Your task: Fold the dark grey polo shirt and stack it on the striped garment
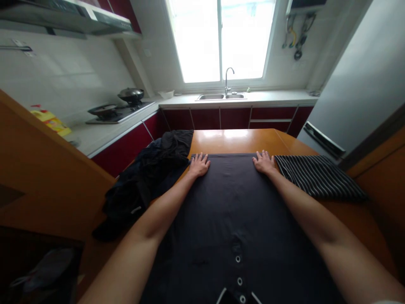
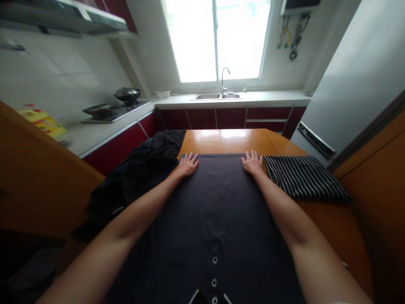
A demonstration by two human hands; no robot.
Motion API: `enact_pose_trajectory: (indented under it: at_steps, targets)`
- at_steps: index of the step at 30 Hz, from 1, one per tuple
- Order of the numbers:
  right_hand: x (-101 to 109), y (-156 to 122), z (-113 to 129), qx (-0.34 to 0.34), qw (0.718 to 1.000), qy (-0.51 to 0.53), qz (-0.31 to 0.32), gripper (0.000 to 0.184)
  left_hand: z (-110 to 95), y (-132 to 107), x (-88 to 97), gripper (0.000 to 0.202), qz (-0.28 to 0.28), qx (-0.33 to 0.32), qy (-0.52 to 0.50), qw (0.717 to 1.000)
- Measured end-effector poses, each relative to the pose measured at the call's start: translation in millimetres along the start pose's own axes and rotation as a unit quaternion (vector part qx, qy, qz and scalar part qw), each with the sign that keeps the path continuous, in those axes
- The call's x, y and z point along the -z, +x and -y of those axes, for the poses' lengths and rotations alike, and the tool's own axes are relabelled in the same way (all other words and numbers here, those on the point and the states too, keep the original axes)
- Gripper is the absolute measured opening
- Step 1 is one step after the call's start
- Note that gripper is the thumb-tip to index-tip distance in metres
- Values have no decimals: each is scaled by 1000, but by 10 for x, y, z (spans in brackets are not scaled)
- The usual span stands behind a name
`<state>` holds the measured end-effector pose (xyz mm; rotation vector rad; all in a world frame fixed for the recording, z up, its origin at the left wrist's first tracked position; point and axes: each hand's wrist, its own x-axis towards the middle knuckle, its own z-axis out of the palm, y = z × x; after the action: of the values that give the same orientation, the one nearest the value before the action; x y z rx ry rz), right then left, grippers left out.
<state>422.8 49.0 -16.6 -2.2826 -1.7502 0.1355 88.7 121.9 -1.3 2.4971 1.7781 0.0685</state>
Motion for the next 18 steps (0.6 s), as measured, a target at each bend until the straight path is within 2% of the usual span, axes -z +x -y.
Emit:
enact_pose_trajectory:
  at_steps: [3,5,7,9,12,14,16,18]
  targets:
    - [-53,-78,332,28,999,-4,-16,61,-462,-54,-93,61,-17,-65,-11,998]
    - [-137,-181,618,103,995,2,4,60,-797,-117,-185,58,-10,-128,-30,991]
    - [-208,-269,756,147,988,3,45,60,-942,-168,-239,57,2,-151,-43,988]
    - [-222,-300,681,142,988,-4,63,62,-833,-189,-228,58,3,-125,-42,991]
    - [-141,-245,349,83,996,-11,43,64,-415,-177,-103,62,-1,-48,-27,999]
    - [-65,-210,193,27,999,-11,15,61,-235,-201,1,62,1,-24,-15,1000]
    - [-15,-256,197,-13,1000,-7,-19,58,-278,-311,70,62,0,-51,-8,999]
    - [-8,-421,335,-5,999,8,-40,57,-525,-542,77,59,-5,-113,-7,994]
